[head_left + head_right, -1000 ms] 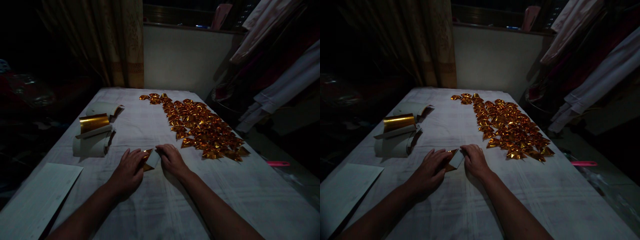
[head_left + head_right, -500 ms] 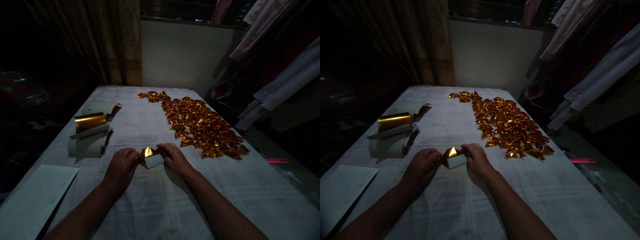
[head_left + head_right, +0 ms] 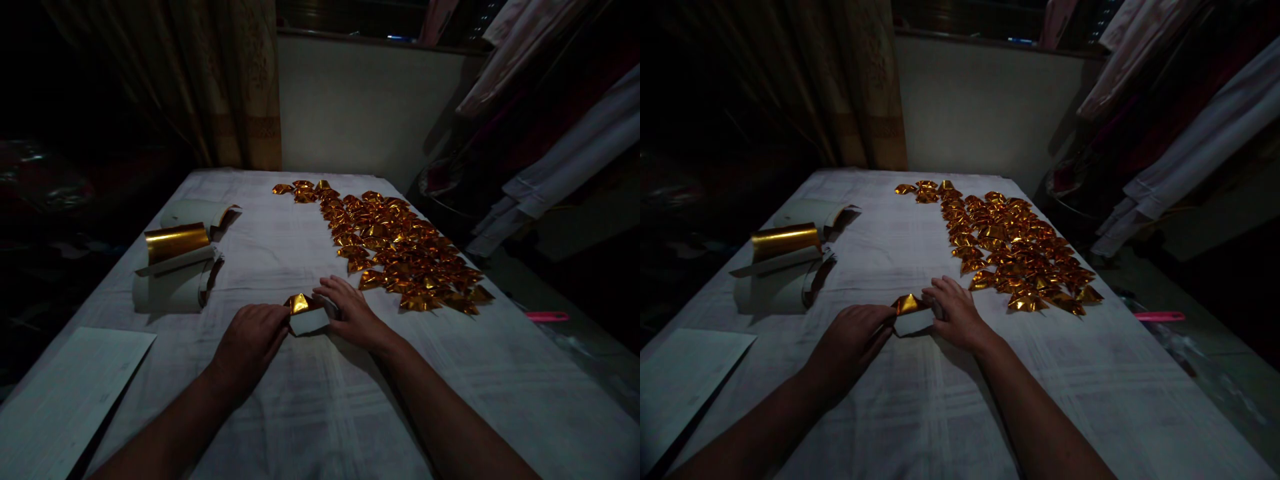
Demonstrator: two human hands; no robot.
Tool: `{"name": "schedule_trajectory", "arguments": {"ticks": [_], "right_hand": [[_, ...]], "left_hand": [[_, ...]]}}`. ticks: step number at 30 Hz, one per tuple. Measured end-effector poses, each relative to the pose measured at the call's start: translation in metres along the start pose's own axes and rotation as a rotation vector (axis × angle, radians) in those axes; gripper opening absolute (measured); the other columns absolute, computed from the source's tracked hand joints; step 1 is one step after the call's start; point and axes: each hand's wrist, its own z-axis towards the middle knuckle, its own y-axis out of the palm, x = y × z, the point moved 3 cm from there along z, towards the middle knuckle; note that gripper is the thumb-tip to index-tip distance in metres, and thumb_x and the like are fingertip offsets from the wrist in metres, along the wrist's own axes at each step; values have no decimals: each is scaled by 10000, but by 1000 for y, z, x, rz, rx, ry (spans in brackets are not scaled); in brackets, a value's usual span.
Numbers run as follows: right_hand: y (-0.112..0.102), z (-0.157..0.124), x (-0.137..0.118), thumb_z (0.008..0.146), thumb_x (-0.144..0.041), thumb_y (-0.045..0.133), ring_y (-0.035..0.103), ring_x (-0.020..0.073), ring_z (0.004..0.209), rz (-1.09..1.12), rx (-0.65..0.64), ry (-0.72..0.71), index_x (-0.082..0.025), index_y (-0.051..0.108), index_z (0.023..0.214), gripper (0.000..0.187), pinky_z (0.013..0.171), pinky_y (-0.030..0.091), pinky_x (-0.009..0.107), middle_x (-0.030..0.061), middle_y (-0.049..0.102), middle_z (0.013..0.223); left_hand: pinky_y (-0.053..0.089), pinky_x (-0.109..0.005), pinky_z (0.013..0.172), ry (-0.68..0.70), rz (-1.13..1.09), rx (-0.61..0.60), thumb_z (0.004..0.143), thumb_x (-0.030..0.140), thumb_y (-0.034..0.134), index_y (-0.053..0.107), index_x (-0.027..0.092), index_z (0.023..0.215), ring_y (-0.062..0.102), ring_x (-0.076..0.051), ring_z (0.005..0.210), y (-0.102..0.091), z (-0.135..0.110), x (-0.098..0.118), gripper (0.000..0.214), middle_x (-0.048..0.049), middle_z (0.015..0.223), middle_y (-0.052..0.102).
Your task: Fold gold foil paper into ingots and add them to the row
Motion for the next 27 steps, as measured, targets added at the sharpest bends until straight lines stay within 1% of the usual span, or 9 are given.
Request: {"name": "schedule_trajectory", "arguments": {"ticks": [3,5,8,10,13,18,20,23,27], "right_hand": [[-4,1,-4,764,-175,734,460,303,1382,51,40,-53,-286,620,1272,532,1100,381,541,114,534,1467],[-6,1,-5,779,-187,749,497,291,1351,67,56,-103,-276,675,1133,372,1071,417,513,111,541,1458],[-7,1,-7,819,-225,754,513,295,1332,20,75,-204,-262,718,926,119,1044,433,510,100,575,1425],[-6,0,-12,833,-247,758,527,300,1311,-26,110,-270,-260,723,874,56,1029,433,513,91,620,1373],[-2,0,-24,845,-263,754,563,294,1255,-59,147,-341,-259,714,895,65,993,442,495,83,687,1266],[-2,0,-36,878,-233,679,602,259,1185,-41,147,-383,-254,675,970,94,975,450,453,85,697,1221],[-6,-1,-29,870,-199,638,568,268,1238,-54,168,-335,-250,652,1055,192,996,441,473,100,659,1292],[-12,-2,-12,838,-143,583,516,292,1303,-120,242,-207,-238,632,1120,301,1034,414,519,125,608,1366],[-8,-1,0,849,-139,580,470,295,1355,-166,213,-155,-239,635,1163,335,1076,384,532,126,584,1401]], "left_hand": [[486,-376,761,-22,12,6,1016,260,453,603,192,1069,670,-226,842,1,2,-1,173,-56,948,726],[485,-378,769,-22,19,-1,1019,270,455,610,203,1047,674,-229,863,2,2,-2,171,-53,973,731],[493,-380,802,-32,12,9,1014,268,476,608,213,1106,678,-222,882,4,2,-5,170,-46,987,734],[501,-390,848,-54,34,73,1003,258,492,589,200,1183,672,-230,949,2,1,-7,212,-69,1046,726],[509,-410,896,-69,103,177,984,238,508,585,190,1230,631,-255,1064,-3,0,-6,262,-115,1165,678],[536,-379,799,17,90,146,992,255,490,666,219,1080,640,-229,952,-5,2,6,200,-85,1070,681],[537,-379,801,16,97,146,997,264,490,673,220,1064,641,-228,960,-5,2,8,200,-86,1080,678],[541,-384,816,-4,103,141,997,267,493,649,225,1167,643,-231,973,-3,1,6,235,-90,1101,672],[544,-396,844,-54,67,116,992,254,490,587,225,1248,648,-236,999,-1,0,-1,275,-91,1122,673]]}}
